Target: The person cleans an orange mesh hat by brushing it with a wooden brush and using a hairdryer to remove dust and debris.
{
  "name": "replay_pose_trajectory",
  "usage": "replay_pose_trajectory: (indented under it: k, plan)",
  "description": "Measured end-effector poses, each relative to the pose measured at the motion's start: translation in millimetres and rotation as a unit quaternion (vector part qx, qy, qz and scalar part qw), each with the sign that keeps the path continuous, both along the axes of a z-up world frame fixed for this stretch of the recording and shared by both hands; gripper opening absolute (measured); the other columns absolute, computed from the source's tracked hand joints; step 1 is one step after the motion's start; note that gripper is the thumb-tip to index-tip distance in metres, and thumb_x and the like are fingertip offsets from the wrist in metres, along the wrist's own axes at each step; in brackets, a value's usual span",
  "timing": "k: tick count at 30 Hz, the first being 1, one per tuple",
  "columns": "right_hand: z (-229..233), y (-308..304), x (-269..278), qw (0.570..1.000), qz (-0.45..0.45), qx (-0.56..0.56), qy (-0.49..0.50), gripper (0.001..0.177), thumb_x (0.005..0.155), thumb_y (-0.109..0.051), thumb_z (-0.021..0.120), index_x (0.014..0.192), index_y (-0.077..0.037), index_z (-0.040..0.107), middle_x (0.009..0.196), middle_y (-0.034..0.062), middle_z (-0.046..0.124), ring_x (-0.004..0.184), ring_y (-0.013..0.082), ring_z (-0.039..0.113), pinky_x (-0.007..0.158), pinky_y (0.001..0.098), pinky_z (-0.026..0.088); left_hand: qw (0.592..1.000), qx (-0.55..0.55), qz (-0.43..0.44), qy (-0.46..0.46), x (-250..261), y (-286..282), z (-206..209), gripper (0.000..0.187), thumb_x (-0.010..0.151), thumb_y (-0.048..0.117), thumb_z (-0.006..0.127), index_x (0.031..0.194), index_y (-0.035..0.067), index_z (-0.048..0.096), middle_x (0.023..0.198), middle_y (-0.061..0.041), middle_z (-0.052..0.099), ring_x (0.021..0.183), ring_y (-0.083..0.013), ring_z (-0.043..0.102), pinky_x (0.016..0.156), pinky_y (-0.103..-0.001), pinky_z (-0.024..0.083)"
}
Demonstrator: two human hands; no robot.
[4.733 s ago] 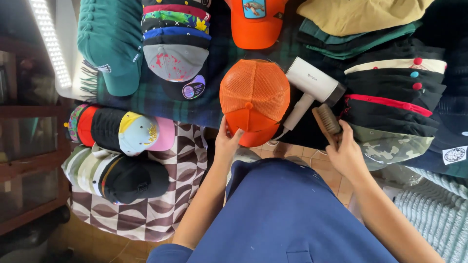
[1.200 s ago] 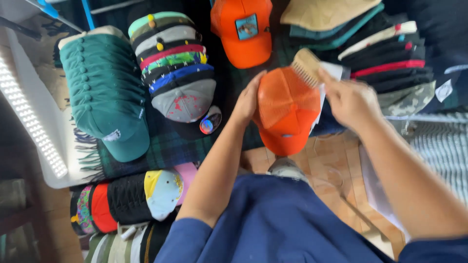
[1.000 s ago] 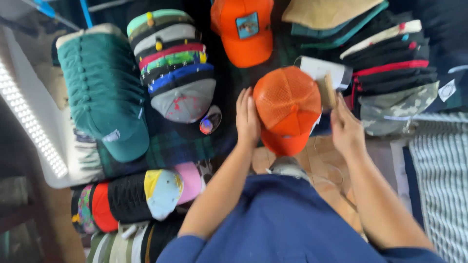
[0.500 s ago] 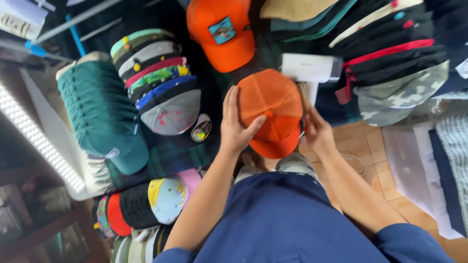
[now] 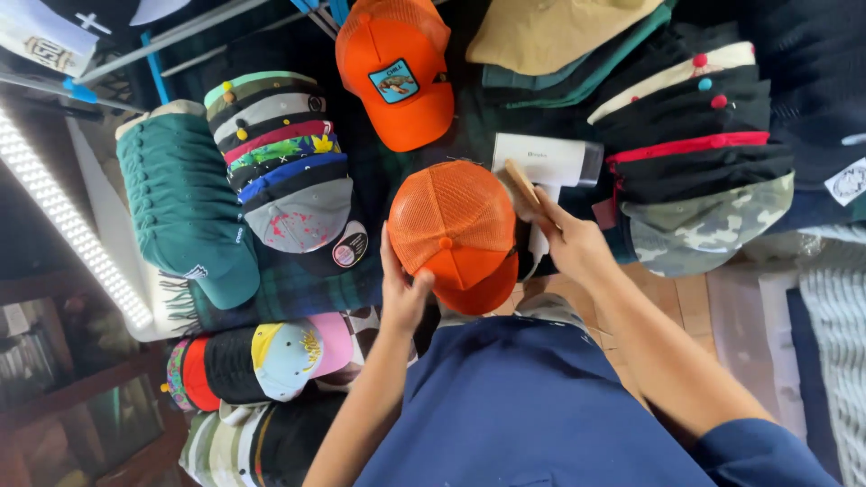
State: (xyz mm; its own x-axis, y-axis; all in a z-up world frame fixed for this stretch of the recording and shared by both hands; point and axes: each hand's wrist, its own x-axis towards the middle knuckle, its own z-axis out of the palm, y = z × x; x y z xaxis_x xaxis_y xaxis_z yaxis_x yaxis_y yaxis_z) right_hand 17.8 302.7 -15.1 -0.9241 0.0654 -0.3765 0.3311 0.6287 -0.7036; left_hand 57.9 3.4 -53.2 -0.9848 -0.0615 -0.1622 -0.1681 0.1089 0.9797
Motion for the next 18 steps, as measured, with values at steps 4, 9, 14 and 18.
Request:
replay_pose_trajectory:
  k: [4, 9, 14, 18]
  plan:
    - [15.6, 20.6, -10.5, 0.999, 0.035, -0.035, 0.022, 0.041, 0.103, -0.029, 0.06, 0.143, -0.037, 0.062, 0.113, 0.013, 0.076, 0.109, 0.0311, 0.069, 0.09, 0.0451, 0.056, 0.998, -0.036, 0.024, -0.048, 30.9, 38.7, 5.2, 0.142, 0.069, 0.037, 0.095, 0.164, 0.011, -0.008, 0.163, -0.03, 0.019, 0.147, -0.0485, 0.029, 0.108, -0.062, 0.043]
    - [-13.3, -7.0, -50.4, 0.969, 0.112, -0.075, 0.206, 0.038, 0.1, -0.026, 0.068, 0.138, -0.024, 0.067, 0.115, 0.0117, 0.075, 0.108, 0.0329, 0.068, 0.086, 0.0495, 0.057, 0.942, -0.155, 0.12, -0.271, 37.0, 65.2, -0.6, 0.121, 0.063, 0.043, 0.098, 0.153, 0.009, 0.026, 0.137, -0.016, 0.045, 0.13, -0.0399, 0.053, 0.107, -0.053, 0.049]
    - [46.1, 16.3, -76.8, 0.943, 0.227, 0.094, 0.223, 0.022, 0.1, -0.04, 0.065, 0.121, -0.034, 0.07, 0.098, 0.0029, 0.076, 0.089, 0.0318, 0.071, 0.078, 0.046, 0.058, 0.944, -0.176, 0.132, -0.245, 36.1, 62.9, -0.8, 0.116, 0.056, 0.052, 0.099, 0.146, 0.015, 0.038, 0.128, -0.01, 0.049, 0.119, -0.0356, 0.06, 0.103, -0.051, 0.053]
    - [130.0, -18.8, -45.5, 0.864, 0.353, 0.117, 0.339, 0.01, 0.096, -0.038, 0.066, 0.099, -0.033, 0.075, 0.071, -0.0036, 0.065, 0.067, 0.0231, 0.067, 0.062, 0.0381, 0.057, 0.934, -0.211, 0.121, -0.261, 31.6, 59.3, -1.3, 0.118, 0.055, 0.063, 0.096, 0.15, 0.029, 0.033, 0.126, 0.001, 0.05, 0.117, -0.0236, 0.062, 0.102, -0.042, 0.054]
